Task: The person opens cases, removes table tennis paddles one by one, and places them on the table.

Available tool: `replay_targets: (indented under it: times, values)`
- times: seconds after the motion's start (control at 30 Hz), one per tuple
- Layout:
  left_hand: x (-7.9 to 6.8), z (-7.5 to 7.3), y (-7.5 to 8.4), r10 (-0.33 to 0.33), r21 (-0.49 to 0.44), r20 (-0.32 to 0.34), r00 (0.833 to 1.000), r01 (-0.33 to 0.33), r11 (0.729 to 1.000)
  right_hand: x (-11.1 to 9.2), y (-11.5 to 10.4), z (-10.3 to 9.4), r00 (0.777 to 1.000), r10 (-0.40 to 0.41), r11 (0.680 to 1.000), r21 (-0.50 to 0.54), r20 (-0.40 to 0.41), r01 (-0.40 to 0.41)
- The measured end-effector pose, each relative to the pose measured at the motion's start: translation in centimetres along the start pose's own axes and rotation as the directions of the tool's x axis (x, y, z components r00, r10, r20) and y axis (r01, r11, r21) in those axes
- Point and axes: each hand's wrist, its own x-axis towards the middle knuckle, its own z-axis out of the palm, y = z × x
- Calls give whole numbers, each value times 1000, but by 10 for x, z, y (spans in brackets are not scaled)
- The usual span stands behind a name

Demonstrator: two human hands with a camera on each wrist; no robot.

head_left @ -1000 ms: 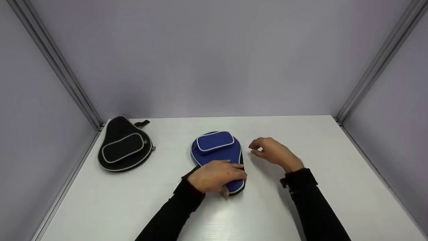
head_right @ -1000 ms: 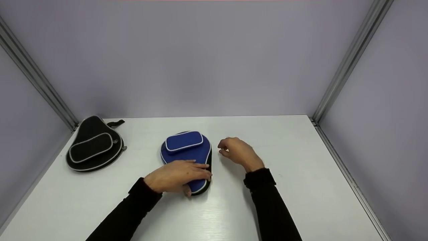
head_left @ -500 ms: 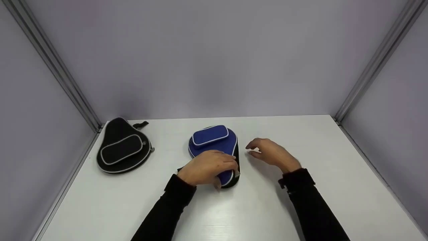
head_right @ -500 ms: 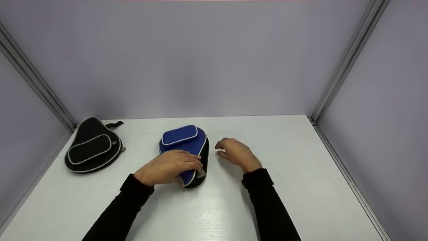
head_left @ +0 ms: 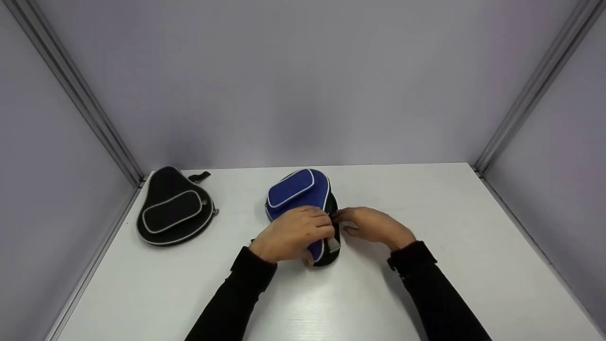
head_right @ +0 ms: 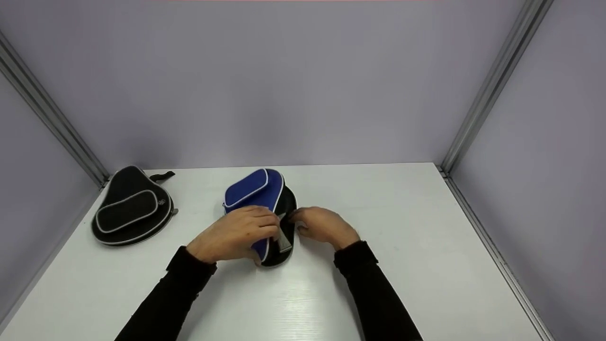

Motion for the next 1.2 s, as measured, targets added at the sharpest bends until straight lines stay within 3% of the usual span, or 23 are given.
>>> replay_targets:
  times: [0.2, 0.47, 0.77, 1.0, 1.2]
  values:
    - [-2, -3, -2, -3, 11, -50, 999, 3, 1000, 2, -1, 3, 999, -32, 999, -35, -22, 32]
    - [-3, -3, -6, -32, 22, -127, 991, 35, 999, -3, 3, 3, 996, 18, 998, -58, -87, -23]
    - [-8, -7, -12, -118, 85, -113, 987, 128, 988, -7, 11, -2, 988, 127, 989, -60, -85, -132]
    - [-13, -7, -20, -189, 98, -89, 978, 197, 975, -12, 17, -4, 966, 237, 967, -64, -106, -245]
    - [-20, -7, -26, -238, 86, -82, 968, 244, 966, -17, 20, -7, 960, 261, 962, -58, -106, -268]
